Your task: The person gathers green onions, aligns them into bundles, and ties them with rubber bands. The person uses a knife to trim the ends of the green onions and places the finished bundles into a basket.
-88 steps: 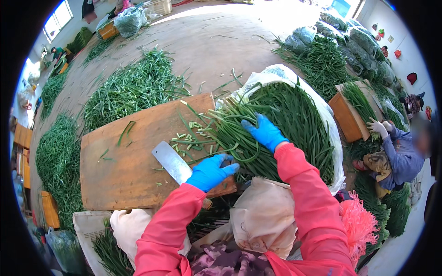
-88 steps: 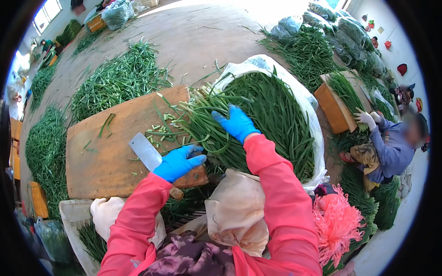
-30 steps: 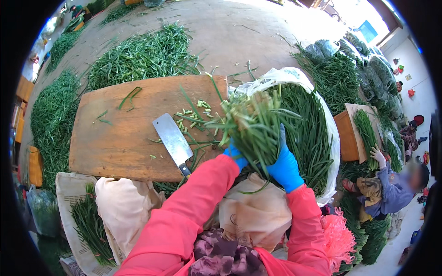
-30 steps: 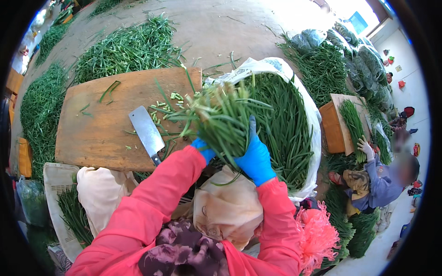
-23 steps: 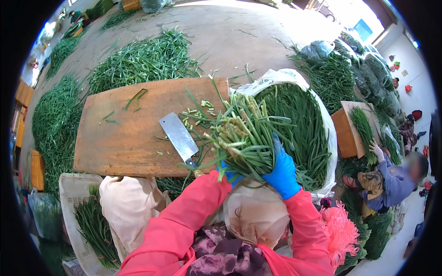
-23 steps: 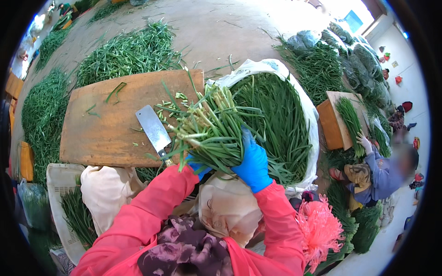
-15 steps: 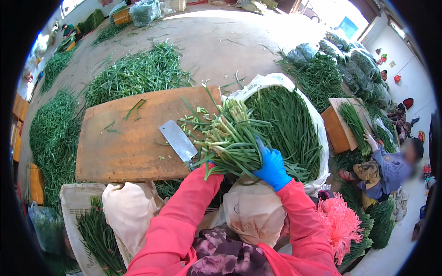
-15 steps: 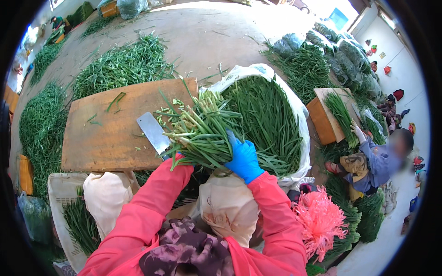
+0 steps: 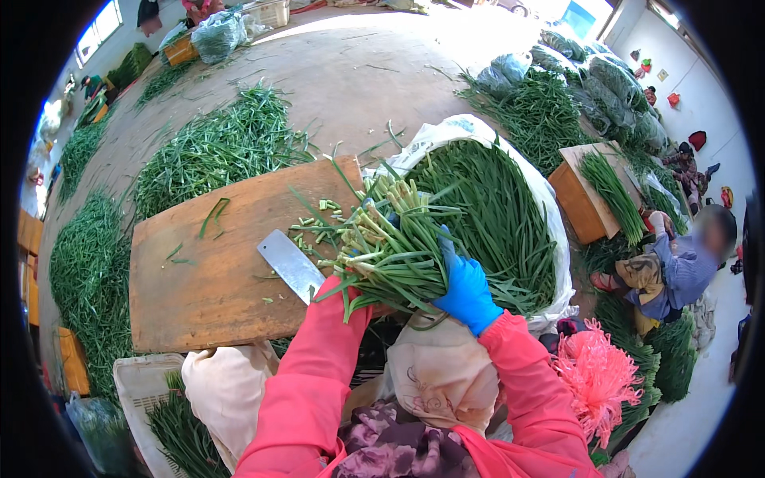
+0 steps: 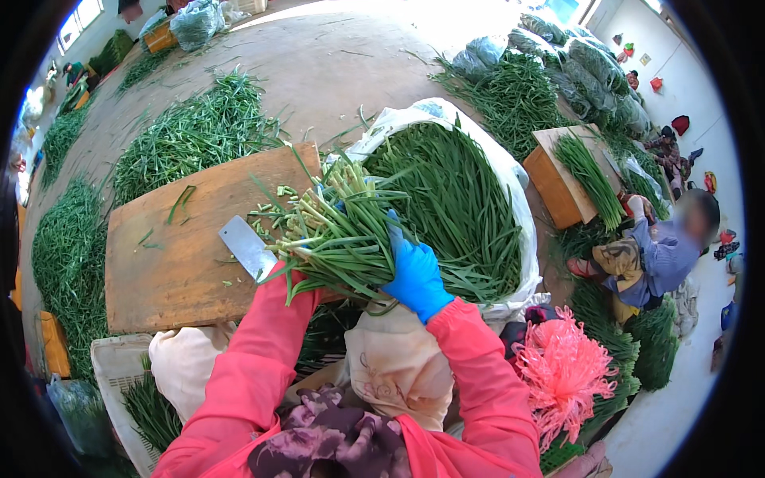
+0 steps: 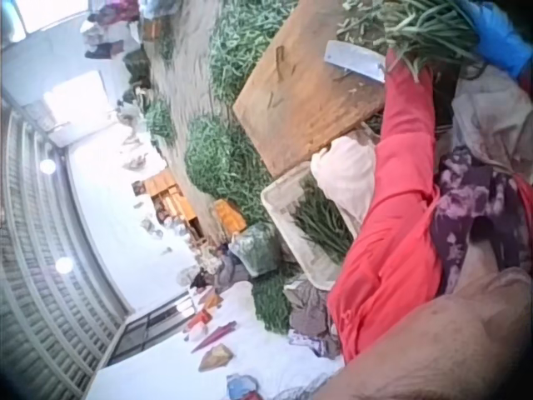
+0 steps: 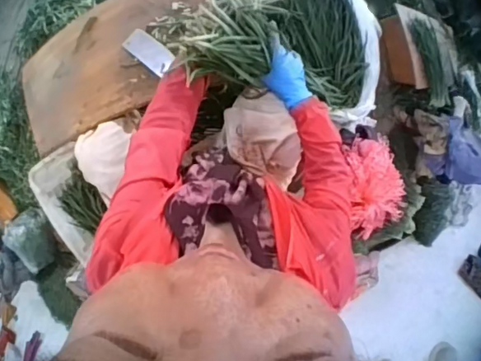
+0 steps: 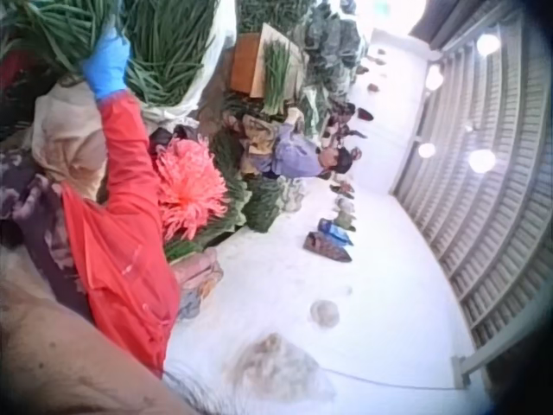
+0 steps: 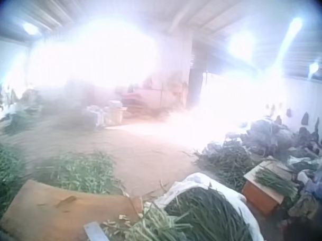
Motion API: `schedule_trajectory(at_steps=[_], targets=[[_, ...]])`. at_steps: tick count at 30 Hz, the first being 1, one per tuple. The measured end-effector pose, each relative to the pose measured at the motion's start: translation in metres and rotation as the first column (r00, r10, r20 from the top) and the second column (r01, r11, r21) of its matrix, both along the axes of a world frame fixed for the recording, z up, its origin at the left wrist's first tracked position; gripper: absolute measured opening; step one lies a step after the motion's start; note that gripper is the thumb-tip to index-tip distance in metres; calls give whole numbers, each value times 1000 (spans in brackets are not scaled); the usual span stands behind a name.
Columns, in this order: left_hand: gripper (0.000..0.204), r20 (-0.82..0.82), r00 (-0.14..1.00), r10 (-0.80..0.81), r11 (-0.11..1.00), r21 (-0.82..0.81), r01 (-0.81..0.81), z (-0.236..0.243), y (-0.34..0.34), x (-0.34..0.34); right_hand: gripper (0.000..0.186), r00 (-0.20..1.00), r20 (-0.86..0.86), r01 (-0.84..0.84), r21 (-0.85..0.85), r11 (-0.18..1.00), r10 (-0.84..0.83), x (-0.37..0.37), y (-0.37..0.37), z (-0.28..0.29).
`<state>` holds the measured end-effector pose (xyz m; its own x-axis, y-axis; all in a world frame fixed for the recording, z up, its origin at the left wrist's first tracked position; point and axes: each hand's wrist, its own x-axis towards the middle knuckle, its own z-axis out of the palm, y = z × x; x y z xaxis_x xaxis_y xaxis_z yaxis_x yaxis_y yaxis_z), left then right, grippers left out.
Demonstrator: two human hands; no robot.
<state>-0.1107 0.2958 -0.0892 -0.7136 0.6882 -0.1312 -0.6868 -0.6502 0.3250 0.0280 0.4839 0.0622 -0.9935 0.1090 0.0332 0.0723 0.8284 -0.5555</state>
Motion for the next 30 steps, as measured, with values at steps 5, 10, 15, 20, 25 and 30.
schedule_trajectory(at_steps=[5, 10, 15, 20, 25, 30], targets=[[55, 10, 999, -42, 999, 13, 42, -17, -7, 34, 104, 976, -211, -1, 236, 972, 52, 13, -5, 0], [57, 9, 994, -113, 992, -60, 113, -20, -23, 75, 72, 879, -452, -99, 137, 986, 151, 24, -3, 14], [59, -181, 972, -148, 982, -147, 121, 37, -41, 70, 60, 787, -607, 34, 214, 976, 106, 39, -24, 55], [61, -661, 747, -67, 998, -31, 62, 195, -68, 31, 55, 750, -610, 8, 393, 919, 255, 21, -47, 109], [63, -861, 509, 2, 998, 33, 52, 235, -171, 44, 42, 672, -485, -78, 705, 705, 559, -27, -112, 138], [49, -743, 668, -41, 847, -381, -372, 146, -294, 86, 30, 315, -427, -477, 701, 530, 848, -98, -211, 64]])
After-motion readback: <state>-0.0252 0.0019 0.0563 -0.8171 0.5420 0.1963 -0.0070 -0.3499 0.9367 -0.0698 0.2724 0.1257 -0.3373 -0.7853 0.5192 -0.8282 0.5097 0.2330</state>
